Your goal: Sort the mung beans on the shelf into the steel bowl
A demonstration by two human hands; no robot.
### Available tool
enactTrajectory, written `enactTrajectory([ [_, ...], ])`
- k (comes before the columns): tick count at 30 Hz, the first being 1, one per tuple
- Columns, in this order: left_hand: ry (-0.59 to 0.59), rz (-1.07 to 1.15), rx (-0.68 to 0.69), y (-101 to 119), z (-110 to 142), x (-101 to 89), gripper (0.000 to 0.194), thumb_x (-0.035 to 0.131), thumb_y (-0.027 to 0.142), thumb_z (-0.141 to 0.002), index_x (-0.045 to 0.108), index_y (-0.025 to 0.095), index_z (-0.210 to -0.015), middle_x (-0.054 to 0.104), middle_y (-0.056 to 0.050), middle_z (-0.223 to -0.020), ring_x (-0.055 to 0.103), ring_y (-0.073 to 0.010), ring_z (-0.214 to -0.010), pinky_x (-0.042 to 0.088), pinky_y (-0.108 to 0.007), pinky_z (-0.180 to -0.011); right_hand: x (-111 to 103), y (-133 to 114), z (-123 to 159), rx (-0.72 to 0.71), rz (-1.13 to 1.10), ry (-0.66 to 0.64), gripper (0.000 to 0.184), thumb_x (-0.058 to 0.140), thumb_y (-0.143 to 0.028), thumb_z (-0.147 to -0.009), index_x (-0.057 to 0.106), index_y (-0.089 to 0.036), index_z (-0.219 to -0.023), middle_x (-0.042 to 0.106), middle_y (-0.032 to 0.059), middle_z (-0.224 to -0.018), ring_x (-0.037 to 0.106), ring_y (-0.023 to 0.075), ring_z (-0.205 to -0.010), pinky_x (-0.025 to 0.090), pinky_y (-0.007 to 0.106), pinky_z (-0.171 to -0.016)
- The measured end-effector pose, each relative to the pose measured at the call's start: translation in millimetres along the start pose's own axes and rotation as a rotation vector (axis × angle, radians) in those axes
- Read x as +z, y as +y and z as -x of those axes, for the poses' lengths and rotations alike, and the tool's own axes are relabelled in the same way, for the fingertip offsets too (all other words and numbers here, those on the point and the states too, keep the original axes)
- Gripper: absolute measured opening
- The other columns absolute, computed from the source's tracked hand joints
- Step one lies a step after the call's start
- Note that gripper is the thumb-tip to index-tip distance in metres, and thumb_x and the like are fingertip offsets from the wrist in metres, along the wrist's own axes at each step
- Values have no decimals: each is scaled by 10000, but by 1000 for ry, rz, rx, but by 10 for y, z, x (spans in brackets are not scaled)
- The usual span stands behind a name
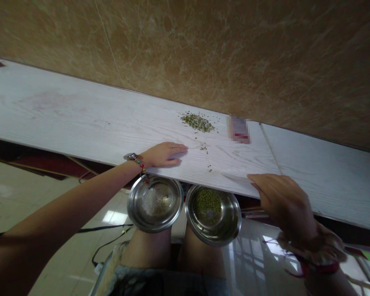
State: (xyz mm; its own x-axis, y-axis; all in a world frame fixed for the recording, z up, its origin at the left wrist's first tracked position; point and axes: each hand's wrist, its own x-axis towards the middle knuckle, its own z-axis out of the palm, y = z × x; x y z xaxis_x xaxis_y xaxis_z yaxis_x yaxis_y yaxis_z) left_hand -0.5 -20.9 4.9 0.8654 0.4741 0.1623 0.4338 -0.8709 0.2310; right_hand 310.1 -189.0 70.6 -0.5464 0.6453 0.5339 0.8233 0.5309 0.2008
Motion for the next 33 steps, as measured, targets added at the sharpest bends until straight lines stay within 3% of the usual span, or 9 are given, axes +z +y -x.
enactTrajectory([
  [24,-22,-17,-5,5,-6,-4,441,417,364,-896,464,140,-1274,468,-104,-1368,462,-200,-1216,342,-325,-1016,77,64,11,-34,108,43,288,460,37,-753,608,-91,-964,694,95,-821,627,194,-790,477,313,-709],
  [33,-13,-25,-8,11,-3,-7,442,410,362,-895,464,140,-1273,473,-107,-1363,469,-201,-1209,351,-329,-1009,79,-47,-20,-42,64,44,305,445,39,-756,609,-120,-958,697,71,-834,624,174,-798,469,296,-719],
])
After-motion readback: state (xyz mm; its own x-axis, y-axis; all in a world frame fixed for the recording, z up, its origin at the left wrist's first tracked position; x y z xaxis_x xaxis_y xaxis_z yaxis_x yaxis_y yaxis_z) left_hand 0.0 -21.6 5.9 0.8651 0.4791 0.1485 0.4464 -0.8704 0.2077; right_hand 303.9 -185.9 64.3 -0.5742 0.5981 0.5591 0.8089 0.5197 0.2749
